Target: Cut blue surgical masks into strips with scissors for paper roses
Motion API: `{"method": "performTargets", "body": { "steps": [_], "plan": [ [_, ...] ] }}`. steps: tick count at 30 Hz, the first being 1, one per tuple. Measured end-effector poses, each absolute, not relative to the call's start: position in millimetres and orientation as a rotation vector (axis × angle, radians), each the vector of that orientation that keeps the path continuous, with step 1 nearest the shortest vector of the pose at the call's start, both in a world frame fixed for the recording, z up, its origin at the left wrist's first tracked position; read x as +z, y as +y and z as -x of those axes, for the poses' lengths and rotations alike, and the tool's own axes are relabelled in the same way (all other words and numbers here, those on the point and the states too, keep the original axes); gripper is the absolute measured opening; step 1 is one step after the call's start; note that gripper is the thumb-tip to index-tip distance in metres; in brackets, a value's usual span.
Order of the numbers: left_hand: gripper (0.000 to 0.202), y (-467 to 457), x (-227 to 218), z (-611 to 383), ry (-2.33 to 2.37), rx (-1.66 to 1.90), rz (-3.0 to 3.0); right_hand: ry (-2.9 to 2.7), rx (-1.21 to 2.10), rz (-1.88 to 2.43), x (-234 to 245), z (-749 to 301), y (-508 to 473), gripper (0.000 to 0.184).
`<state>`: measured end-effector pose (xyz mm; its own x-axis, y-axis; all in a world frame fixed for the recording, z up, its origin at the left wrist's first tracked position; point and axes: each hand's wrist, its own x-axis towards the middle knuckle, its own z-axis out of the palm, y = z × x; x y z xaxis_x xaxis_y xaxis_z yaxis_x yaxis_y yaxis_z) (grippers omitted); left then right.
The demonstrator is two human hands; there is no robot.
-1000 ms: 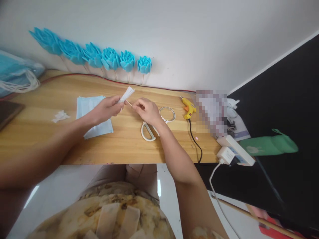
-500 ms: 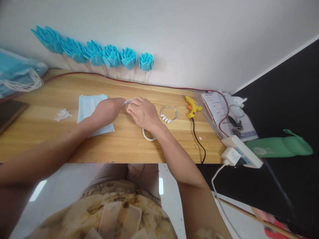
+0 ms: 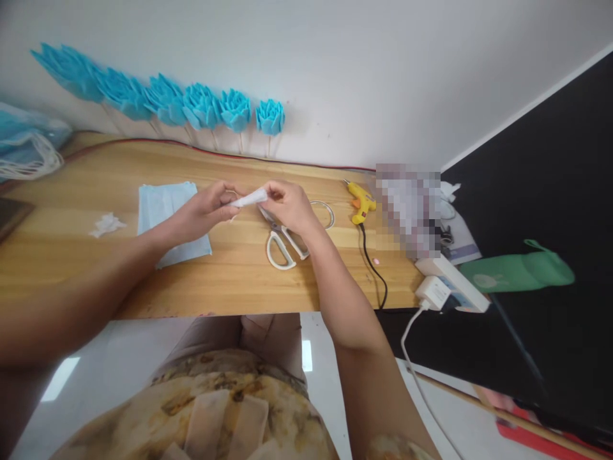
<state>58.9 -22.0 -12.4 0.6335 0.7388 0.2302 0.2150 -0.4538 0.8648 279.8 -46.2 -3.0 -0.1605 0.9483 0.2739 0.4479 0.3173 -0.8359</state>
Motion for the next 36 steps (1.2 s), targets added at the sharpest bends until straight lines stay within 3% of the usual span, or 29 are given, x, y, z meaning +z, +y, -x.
{"method": "performTargets", "body": {
  "steps": [5,26,36],
  "plan": [
    [0.043,-27,-13,-65,0.726,0.872,-1.674,-1.684,0.883,1.224,-11,-260,-52,0.025],
    [0.029,-26,-24,-67,0.573,0.765,-1.59,-1.527,0.984,1.202,-20,-244,-54,0.019],
    [0.078,-24,-23,-64,0.599,0.858,-1.624,-1.606,1.009,1.258,-16,-243,-57,0.021]
  ]
}}
